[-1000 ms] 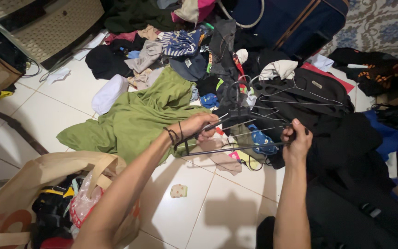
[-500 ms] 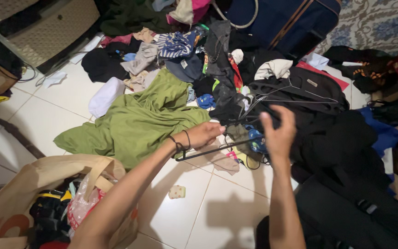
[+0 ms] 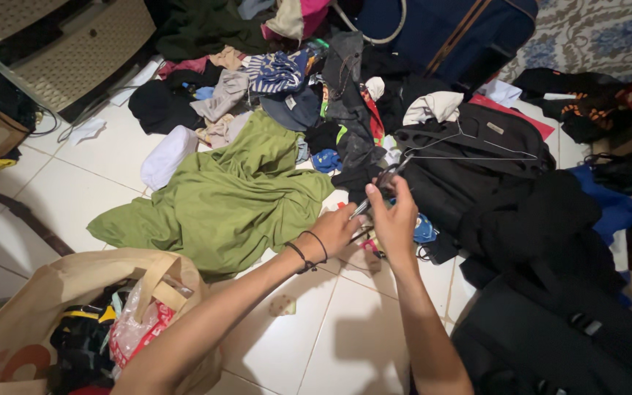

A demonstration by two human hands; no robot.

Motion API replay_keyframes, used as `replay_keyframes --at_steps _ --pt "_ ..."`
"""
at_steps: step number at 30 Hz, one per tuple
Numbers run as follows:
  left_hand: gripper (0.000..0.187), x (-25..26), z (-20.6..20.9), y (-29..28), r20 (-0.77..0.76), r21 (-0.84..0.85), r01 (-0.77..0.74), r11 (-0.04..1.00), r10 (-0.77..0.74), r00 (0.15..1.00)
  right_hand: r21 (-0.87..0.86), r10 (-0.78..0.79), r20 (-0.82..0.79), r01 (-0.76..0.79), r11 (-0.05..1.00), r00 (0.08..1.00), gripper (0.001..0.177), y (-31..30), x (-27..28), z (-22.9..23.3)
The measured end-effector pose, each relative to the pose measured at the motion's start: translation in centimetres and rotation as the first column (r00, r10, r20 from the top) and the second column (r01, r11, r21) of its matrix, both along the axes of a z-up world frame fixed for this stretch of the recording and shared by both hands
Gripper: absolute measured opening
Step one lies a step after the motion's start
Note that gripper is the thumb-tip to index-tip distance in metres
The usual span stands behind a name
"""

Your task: The person picks up paper and a tube of cream from a table and floor, places them into bags, and then gathers clothes hangers from a cluttered area. They then pick up a black jacket and prepare to hang it.

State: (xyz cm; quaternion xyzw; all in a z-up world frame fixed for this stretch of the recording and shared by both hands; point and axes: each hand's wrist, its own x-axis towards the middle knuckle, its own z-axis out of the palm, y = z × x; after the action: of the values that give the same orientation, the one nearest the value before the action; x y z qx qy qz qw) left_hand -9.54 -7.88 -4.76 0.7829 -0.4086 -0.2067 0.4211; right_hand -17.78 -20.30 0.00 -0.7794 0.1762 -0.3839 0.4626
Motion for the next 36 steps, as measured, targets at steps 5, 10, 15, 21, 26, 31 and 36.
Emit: replay_keyframes --at_steps 5,10,15,21,26,31,36 --pt "0.037 -0.2 0.6 0.0 0.022 -0.049 0.080 0.996 -0.079 0.997 -0.175 -0.072 -0.004 0.071 0.982 0.997 0.017 -0.2 -0.1 0.7" --pt "0.044 1.2 2.9 0.2 -0.089 -0.016 0.108 0.994 -0.109 0.990 -0.179 -0.021 -0.075 0.007 0.984 0.997 0.016 -0.4 -0.6 0.9" --pt "0.044 1.4 3.6 -0.8 -0.064 -0.437 0.035 0.899 -0.069 0.996 -0.195 0.152 -0.027 -0.155 0.969 0.988 0.020 -0.1 -0.7 -0.4" --pt "0.033 1.5 2.8 -1.2 -0.244 -0.652 0.016 0.758 -0.230 0.942 0.008 0.288 -0.051 -0.288 0.958 0.956 0.023 0.3 -0.5 -1.0" --pt "0.033 2.4 2.3 -0.8 -0.380 -0.634 -0.010 0.773 -0.300 0.875 -0.156 0.427 0.041 -0.416 0.896 0.903 0.028 -0.2 -0.2 -2.0" --pt "0.033 1.8 1.9 -1.6 -0.503 -0.634 -0.061 0.771 -0.351 0.790 -0.140 0.276 -0.094 -0.287 0.947 0.957 0.036 0.6 -0.2 -2.4" --pt "0.030 1.4 1.2 -2.7 -0.537 -0.605 -0.207 0.769 -0.202 0.819 -0.353 0.127 -0.018 -0.125 0.927 0.992 0.036 1.5 -0.5 -1.1"
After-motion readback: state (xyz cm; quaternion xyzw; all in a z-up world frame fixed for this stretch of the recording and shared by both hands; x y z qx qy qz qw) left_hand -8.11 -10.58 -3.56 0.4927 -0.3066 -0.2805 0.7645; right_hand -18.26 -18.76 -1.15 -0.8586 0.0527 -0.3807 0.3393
